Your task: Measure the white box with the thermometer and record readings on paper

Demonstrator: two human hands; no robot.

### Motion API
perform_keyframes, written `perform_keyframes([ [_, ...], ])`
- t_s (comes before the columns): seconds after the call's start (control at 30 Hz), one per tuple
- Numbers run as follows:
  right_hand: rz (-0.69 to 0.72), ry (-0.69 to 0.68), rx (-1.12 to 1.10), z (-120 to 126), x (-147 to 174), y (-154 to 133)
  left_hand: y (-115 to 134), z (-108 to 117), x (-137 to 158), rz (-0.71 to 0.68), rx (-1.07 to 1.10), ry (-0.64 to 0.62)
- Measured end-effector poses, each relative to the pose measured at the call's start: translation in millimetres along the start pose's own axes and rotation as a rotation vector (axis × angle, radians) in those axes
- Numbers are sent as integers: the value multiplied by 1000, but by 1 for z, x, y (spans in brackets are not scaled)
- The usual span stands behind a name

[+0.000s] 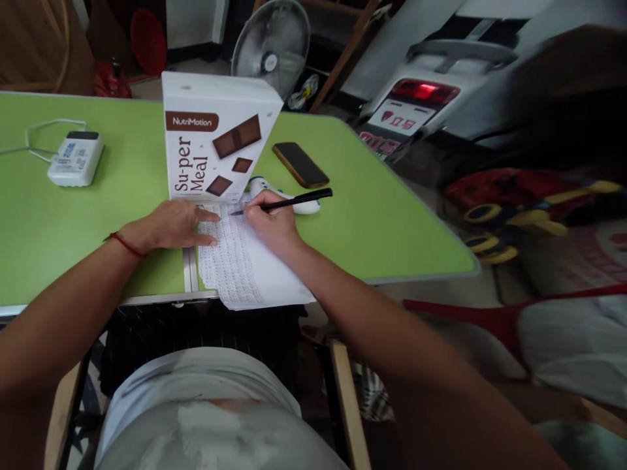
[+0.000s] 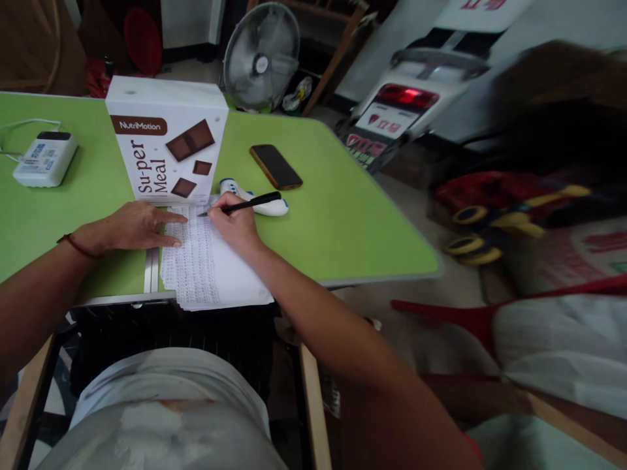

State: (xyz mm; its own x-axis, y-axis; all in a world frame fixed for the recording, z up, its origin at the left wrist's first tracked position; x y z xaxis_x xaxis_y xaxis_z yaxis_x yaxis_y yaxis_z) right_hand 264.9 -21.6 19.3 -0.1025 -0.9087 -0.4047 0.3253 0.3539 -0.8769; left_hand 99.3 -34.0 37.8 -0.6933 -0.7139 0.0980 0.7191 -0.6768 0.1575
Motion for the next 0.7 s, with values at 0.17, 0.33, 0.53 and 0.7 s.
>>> perform_keyframes([
  [0.17, -6, -15, 24, -2, 0, -5, 1, 0, 0, 7, 48, -9],
  [0.33, -39, -19, 34, -2, 1, -7, 2, -1, 0, -1, 73, -6],
  [0.53, -57, -41, 62, -4, 1, -7, 3, 0, 0, -5, 58, -1],
  [0.7, -70, -40, 56, -5, 1, -7, 3, -1, 0, 3, 35, -25],
])
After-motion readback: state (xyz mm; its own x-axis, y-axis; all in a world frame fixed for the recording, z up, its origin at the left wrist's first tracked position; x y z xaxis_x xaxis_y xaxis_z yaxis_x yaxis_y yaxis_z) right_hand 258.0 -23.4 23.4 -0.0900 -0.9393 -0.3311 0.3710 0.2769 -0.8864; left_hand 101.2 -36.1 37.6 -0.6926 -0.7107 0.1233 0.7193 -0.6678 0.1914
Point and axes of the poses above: each hand's wrist, its own x-axis away from the middle knuckle, its own z-axis out of the back of the hand, y = z × x, the point moved 9 cm from there along -x, towards the middle knuckle
